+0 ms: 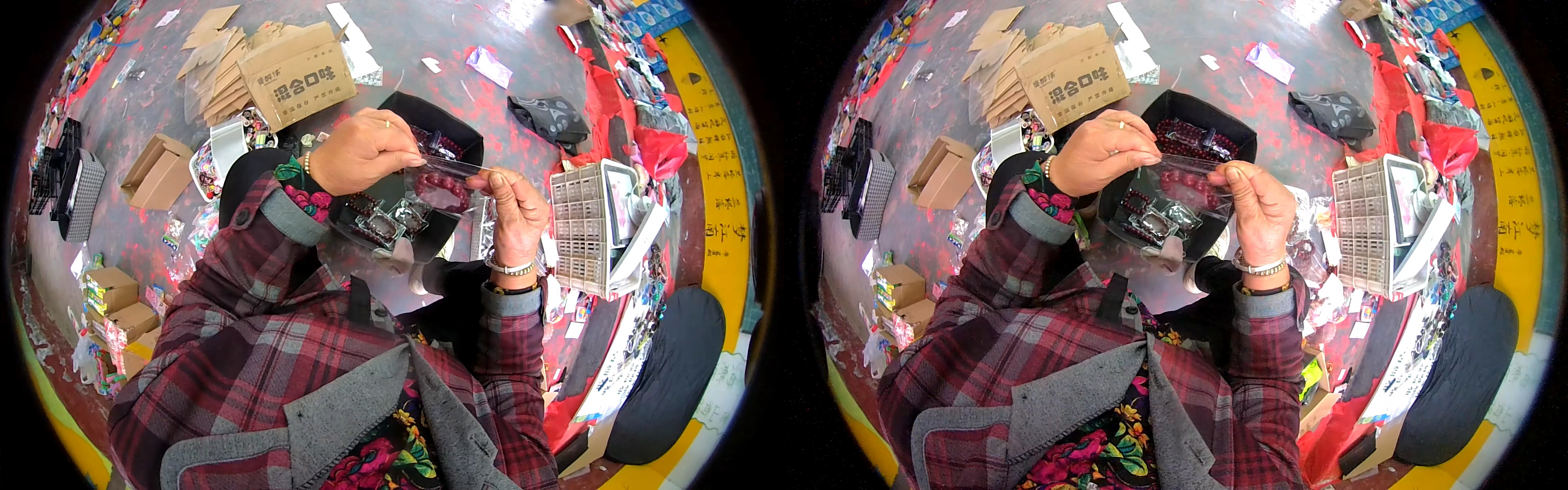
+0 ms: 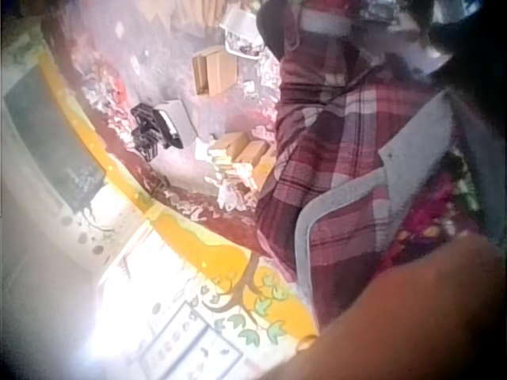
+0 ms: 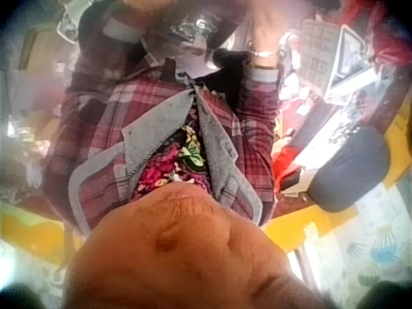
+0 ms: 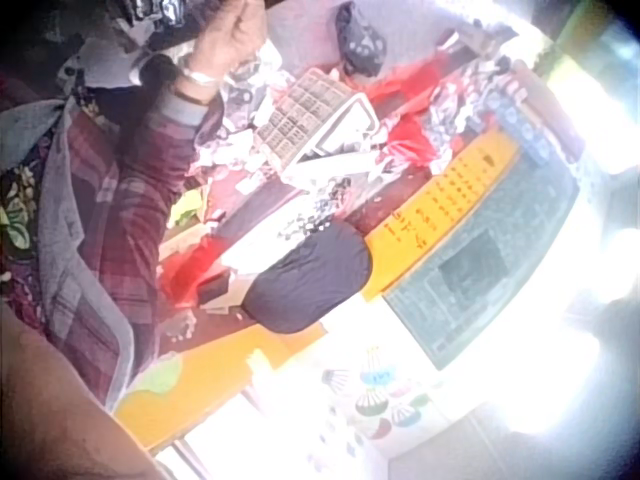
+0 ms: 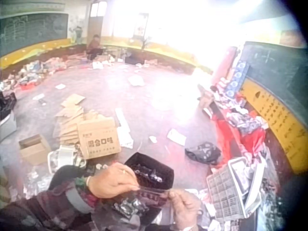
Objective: The person sits on the floor and handles red beaded bracelets, wiping them with a cloth and placing them into small plastic bags. The person then places the packaged bracelets into a black container.
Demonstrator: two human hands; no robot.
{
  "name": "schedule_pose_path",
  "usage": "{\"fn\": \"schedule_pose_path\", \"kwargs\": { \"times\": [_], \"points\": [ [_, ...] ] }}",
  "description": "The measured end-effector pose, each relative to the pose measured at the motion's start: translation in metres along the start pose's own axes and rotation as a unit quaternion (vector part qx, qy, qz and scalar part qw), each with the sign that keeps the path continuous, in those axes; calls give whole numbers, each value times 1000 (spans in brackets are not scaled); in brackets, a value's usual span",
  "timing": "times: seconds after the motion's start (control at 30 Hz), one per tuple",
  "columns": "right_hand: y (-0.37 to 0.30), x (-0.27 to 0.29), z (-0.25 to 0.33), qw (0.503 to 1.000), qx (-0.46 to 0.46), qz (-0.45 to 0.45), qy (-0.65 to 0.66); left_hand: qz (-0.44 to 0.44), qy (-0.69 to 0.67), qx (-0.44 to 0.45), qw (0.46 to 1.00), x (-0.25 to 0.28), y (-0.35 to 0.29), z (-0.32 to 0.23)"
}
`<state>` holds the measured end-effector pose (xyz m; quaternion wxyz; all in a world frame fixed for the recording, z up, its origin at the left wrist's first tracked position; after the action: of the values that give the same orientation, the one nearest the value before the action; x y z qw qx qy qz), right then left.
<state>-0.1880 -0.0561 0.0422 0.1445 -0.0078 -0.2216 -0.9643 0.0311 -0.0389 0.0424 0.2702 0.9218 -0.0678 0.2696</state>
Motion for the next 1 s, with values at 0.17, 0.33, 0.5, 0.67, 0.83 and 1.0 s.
{"fn": "schedule_pose_path", "kwargs": {
  "times": [0.17,0.33,0.5,0.67,0.83,1.0],
  "points": [
    [0,3,0,999,-20,-28,41,-36,-106,81,990,6,-3,8],
    [10,28,-3,977,-46,-115,176,-85,-353,237,901,8,-7,18],
    [12,18,-12,957,-59,-83,271,16,-509,247,824,-30,-7,26],
    [6,16,-30,925,-160,-103,329,151,-619,283,717,-61,-9,12],
    [8,9,-25,929,-173,-97,314,142,-587,324,728,-68,-13,12],
    [6,13,-32,944,-166,-141,246,141,-567,334,740,-67,-13,14]
  ]
}}
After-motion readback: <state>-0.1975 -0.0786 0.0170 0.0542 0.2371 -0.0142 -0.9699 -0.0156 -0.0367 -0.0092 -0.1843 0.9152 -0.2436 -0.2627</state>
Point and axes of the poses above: each hand's wrist, its own y-axis towards the middle knuckle, its own x-axis out of the back of the hand, z = x × y, the point moved 3 cm from there along y, towards the middle knuckle, and after that the axes turned 7 degrees about x, right-handed, at the moved point
